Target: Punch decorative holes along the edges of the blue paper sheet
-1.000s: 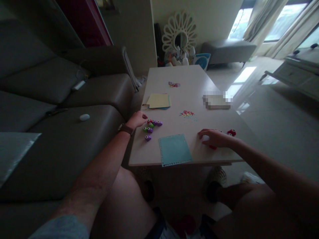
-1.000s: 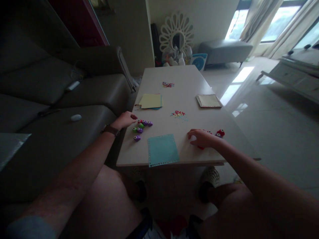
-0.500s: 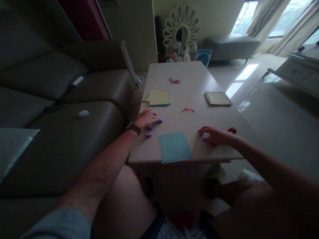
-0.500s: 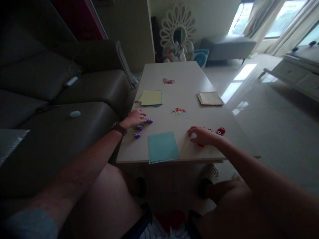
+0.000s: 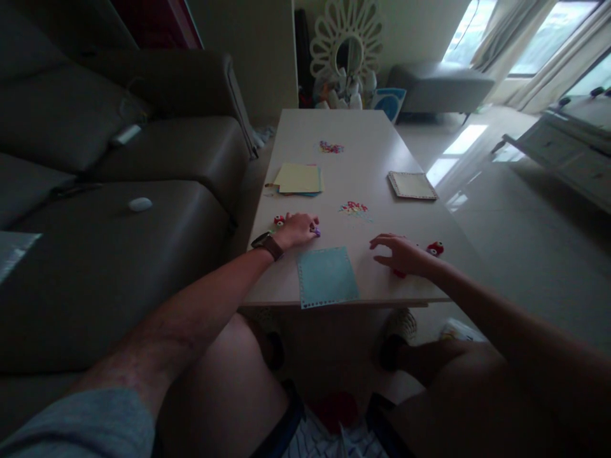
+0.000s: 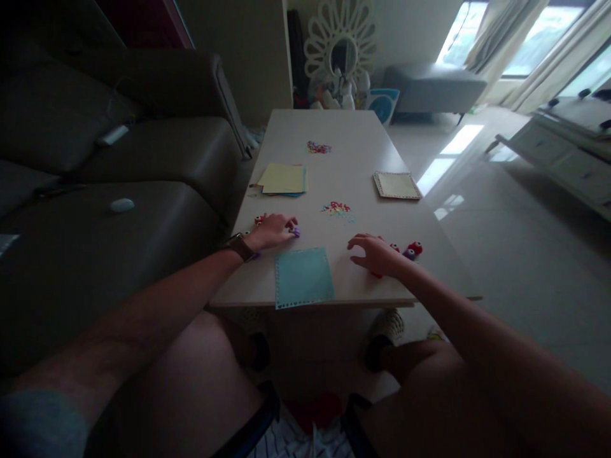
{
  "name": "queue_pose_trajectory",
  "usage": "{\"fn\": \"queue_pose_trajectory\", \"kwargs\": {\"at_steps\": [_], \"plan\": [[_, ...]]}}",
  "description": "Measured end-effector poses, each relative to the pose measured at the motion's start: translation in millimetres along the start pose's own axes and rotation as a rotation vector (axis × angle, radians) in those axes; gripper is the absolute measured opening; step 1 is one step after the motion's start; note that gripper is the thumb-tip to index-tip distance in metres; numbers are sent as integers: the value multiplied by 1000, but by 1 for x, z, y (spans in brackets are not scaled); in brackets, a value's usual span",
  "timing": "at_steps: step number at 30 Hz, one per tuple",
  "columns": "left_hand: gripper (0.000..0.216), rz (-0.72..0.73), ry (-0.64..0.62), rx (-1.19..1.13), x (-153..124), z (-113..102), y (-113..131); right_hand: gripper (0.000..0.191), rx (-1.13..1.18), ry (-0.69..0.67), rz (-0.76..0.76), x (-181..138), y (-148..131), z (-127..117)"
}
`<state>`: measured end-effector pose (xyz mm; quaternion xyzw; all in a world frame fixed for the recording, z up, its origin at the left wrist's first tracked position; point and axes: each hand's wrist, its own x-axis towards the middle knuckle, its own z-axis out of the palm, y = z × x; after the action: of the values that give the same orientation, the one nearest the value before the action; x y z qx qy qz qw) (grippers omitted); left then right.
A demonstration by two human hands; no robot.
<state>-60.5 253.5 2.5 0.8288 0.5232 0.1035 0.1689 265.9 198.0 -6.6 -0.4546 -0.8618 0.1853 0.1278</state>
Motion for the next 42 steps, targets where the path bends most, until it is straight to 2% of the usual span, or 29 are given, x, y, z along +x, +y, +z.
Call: {"fn": "queue_pose_trajectory", "kwargs": {"at_steps": [4, 6, 8, 14, 17, 20, 24, 26, 31, 39, 42], "plan": [[39, 166, -27, -369, -10, 9, 33, 32, 246, 93, -12, 6, -33, 5], [41, 193, -35, -520, -14, 12, 47, 40, 338, 82, -21, 8, -48, 9], [43, 184, -58, -615, -17, 14, 56, 40, 399, 58, -52, 10, -59, 12], [40, 109, -145, -822, -14, 23, 61, 28, 516, 100, -47, 14, -61, 19], [40, 123, -244, -902, -11, 24, 58, 23, 532, 103, -41, 14, -57, 20], [41, 152, -308, -782, -7, 22, 48, 23, 477, 105, -50, 14, -54, 19], [54, 87, -223, -231, -6, 20, 34, 22, 361, 122, -57, 12, -49, 18], [55, 39, -248, -120, -7, 21, 31, 18, 329, 120, -63, 11, -46, 17], [48, 1, -309, -133, -10, 23, 33, 17, 230, 69, -69, 8, -44, 10], [9, 106, -304, -157, -6, 22, 29, 19, 183, 64, -56, 5, -42, 5], [2, 164, -302, -215, -7, 15, 31, 15, 208, 51, -84, 6, -41, 8]]}}
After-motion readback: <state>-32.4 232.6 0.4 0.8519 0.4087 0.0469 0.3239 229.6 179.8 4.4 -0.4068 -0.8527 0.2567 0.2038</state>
